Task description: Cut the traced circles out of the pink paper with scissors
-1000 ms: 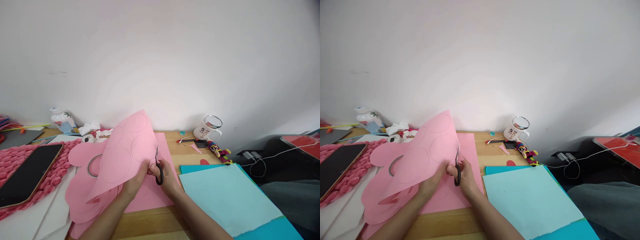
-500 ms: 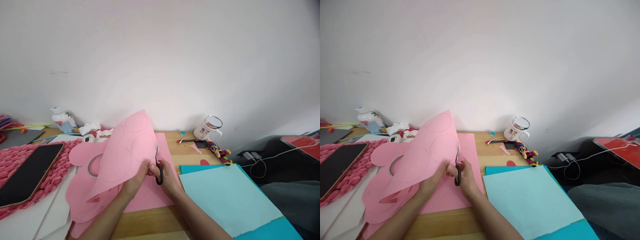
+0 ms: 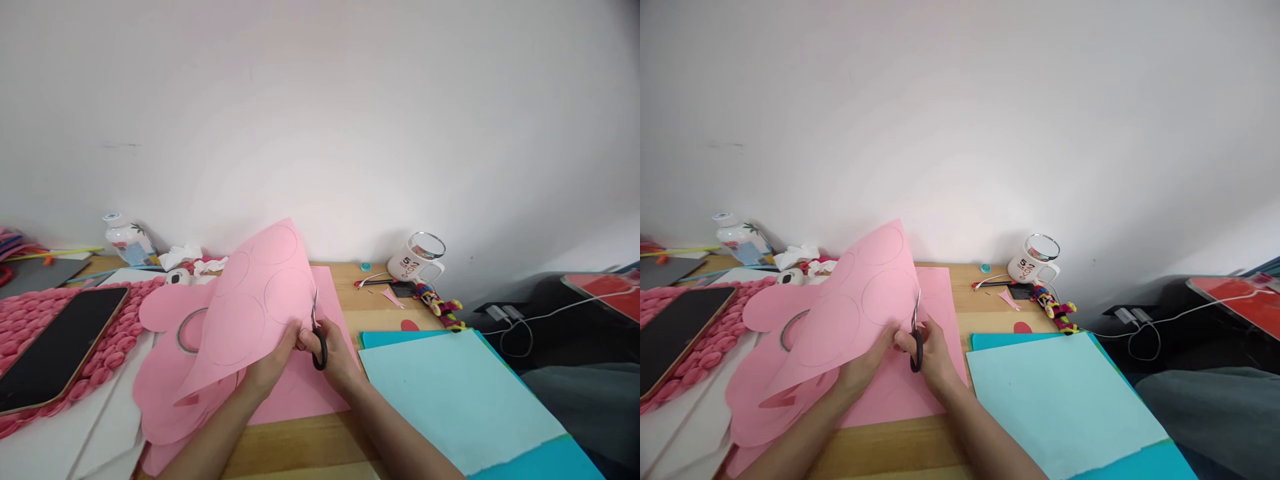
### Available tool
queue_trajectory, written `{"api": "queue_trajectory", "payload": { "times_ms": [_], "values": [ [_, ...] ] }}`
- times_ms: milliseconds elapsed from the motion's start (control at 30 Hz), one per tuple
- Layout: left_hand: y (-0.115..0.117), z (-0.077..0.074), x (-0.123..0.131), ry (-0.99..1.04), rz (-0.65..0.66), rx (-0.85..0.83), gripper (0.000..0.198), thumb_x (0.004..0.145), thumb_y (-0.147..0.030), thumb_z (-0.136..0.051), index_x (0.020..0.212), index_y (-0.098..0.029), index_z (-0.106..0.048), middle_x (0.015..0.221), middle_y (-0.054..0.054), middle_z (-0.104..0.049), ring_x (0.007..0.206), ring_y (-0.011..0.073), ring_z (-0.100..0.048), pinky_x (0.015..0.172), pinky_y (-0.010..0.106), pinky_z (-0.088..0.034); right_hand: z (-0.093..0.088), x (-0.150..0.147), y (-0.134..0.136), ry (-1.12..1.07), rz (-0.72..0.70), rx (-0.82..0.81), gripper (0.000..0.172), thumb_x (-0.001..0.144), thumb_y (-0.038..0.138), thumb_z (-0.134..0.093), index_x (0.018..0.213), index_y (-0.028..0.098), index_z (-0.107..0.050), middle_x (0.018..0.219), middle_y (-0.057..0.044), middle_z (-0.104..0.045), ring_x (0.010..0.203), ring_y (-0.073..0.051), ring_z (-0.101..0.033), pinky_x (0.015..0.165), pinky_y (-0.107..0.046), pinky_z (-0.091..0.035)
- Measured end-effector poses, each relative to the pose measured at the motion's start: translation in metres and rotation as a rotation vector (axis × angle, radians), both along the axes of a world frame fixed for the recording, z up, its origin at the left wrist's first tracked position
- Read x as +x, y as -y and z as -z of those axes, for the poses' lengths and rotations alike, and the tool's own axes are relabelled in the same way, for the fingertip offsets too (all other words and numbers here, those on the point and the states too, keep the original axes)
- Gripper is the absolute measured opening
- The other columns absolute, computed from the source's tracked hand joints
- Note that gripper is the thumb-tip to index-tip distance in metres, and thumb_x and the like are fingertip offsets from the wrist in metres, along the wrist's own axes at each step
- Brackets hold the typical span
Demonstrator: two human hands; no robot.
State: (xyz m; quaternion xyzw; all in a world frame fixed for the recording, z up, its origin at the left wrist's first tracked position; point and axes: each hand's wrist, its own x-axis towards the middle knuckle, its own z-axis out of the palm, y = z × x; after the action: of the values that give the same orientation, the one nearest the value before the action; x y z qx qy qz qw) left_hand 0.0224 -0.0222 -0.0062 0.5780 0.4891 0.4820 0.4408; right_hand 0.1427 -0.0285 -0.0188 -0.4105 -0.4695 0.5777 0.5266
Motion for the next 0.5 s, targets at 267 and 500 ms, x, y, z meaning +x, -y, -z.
{"api": "queue_trajectory", "payload": {
  "times_ms": [267, 500],
  "values": [
    [0.0002, -0.0006, -0.0018, -0.086, -0.058, 0.088, 0.031, 0.079, -0.042, -0.054, 0.059, -0.022, -0.064, 0.066, 0.004, -0.068, 0.070, 0.0197, -0.064, 0.081, 0.034, -0.051, -0.0028, 0.0006, -0.0006, -0.024, -0.009, 0.032, 0.029, 0.072, 0.039, -0.068, 0.086, 0.015, -0.059, 0.066, 0.000, -0.059, 0.063, -0.016, -0.053, 0.054, -0.025, -0.041],
    [0.0002, 0.0013, -0.0004, -0.051, -0.098, 0.046, 0.028, 0.076, -0.043, -0.058, 0.066, -0.020, -0.068, 0.071, 0.005, -0.070, 0.077, 0.0219, -0.065, 0.082, 0.037, -0.052, -0.0038, 0.0015, -0.0009, -0.023, -0.021, 0.036, 0.028, 0.071, 0.039, -0.070, 0.083, 0.016, -0.058, 0.065, 0.001, -0.059, 0.062, -0.015, -0.052, 0.055, -0.025, -0.038]
  ]
}}
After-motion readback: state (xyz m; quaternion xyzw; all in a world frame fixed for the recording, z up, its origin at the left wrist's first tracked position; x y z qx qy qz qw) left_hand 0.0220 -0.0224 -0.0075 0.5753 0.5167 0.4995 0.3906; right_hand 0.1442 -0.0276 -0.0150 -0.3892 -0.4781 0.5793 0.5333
